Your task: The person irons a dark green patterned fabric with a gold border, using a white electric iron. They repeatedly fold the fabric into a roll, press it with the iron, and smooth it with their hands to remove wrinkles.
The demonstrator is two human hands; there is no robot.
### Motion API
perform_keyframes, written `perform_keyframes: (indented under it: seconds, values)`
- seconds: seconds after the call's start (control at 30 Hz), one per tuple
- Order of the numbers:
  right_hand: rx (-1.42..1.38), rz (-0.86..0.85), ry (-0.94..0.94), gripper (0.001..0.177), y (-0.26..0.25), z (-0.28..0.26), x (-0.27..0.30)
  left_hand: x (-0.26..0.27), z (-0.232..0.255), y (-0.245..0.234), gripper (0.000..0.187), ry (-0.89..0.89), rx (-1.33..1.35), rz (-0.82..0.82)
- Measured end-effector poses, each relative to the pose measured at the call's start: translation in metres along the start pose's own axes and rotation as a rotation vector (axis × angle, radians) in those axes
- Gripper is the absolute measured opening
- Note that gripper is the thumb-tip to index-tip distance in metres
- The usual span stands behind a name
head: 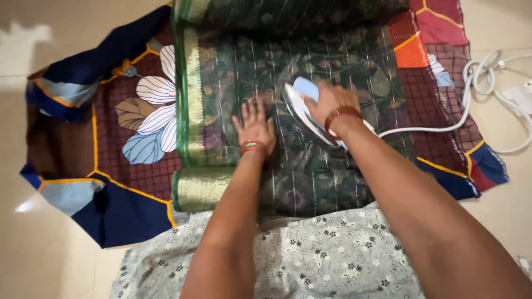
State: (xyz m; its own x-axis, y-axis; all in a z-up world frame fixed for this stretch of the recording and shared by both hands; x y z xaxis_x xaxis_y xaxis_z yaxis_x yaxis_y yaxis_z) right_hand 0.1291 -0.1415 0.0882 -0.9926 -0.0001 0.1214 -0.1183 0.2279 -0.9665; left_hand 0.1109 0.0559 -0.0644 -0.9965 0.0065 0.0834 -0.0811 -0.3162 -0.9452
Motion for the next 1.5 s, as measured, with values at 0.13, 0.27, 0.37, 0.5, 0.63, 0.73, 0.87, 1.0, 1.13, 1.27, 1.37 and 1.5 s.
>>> perform_keyframes:
  seconds: [0.13,0.27,0.37,0.5,0.63,0.73,0.87,1.0,1.13,1.27,1.37,1.5]
  values:
    - [0.146,-0.21,-0.126,0.056,0.005,-0.006,0.043,0.017,-0.048,-0.019,0.071,-0.028,-0.069,0.031]
    - [0.363,-0.424,-0.416,0.057,0.023,-0.009,0.082,0.022,-0.061,-0.032,0.066,0.001,-0.077,0.026]
    - [0.216,-0.27,-0.545,0.057,0.018,-0.015,0.089,0.022,-0.061,-0.039,0.065,-0.003,-0.077,0.045]
    - [0.289,-0.237,-0.484,0.058,0.022,-0.02,0.065,0.026,-0.055,-0.041,0.064,-0.028,-0.056,0.04]
    - [0.296,-0.201,-0.368,0.063,0.02,-0.039,0.02,0.025,-0.055,-0.044,0.064,-0.015,-0.066,0.063]
    - [0.282,-0.148,-0.33,0.062,0.014,-0.057,-0.016,0.025,-0.054,-0.046,0.065,-0.017,-0.061,0.07]
    - [0.246,-0.049,-0.286,0.06,0.006,-0.073,-0.062,0.027,-0.052,-0.049,0.066,-0.031,-0.07,0.045]
    - [0.165,0.073,-0.272,0.056,0.005,-0.083,-0.111,0.028,-0.05,-0.052,0.067,-0.031,-0.073,0.047]
    - [0.053,0.181,-0.225,0.054,0.008,-0.084,-0.153,0.029,-0.049,-0.053,0.068,-0.028,-0.055,0.054]
    - [-0.035,0.203,-0.065,0.054,0.014,-0.085,-0.18,0.028,-0.048,-0.053,0.067,-0.038,-0.06,0.043]
    - [-0.119,0.147,0.183,0.05,0.027,-0.091,-0.184,0.028,-0.049,-0.052,0.066,-0.049,-0.044,0.027]
    - [-0.204,0.108,0.265,0.049,0.034,-0.105,-0.166,0.027,-0.052,-0.046,0.069,-0.063,-0.037,0.032]
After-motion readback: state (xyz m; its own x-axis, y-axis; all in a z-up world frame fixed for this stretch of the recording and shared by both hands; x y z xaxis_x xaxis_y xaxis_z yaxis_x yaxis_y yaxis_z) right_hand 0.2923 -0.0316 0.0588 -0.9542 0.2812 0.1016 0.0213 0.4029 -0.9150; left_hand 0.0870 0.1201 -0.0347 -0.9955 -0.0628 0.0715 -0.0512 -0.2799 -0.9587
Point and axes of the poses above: each hand's wrist, its own x-axis away from the middle knuckle, its own y-axis out of the palm, z = x × y, the point moved 7 cm from there along -x, towards the middle knuckle, and after that the axes turned 5 degrees about z, right-handed, at the moved point
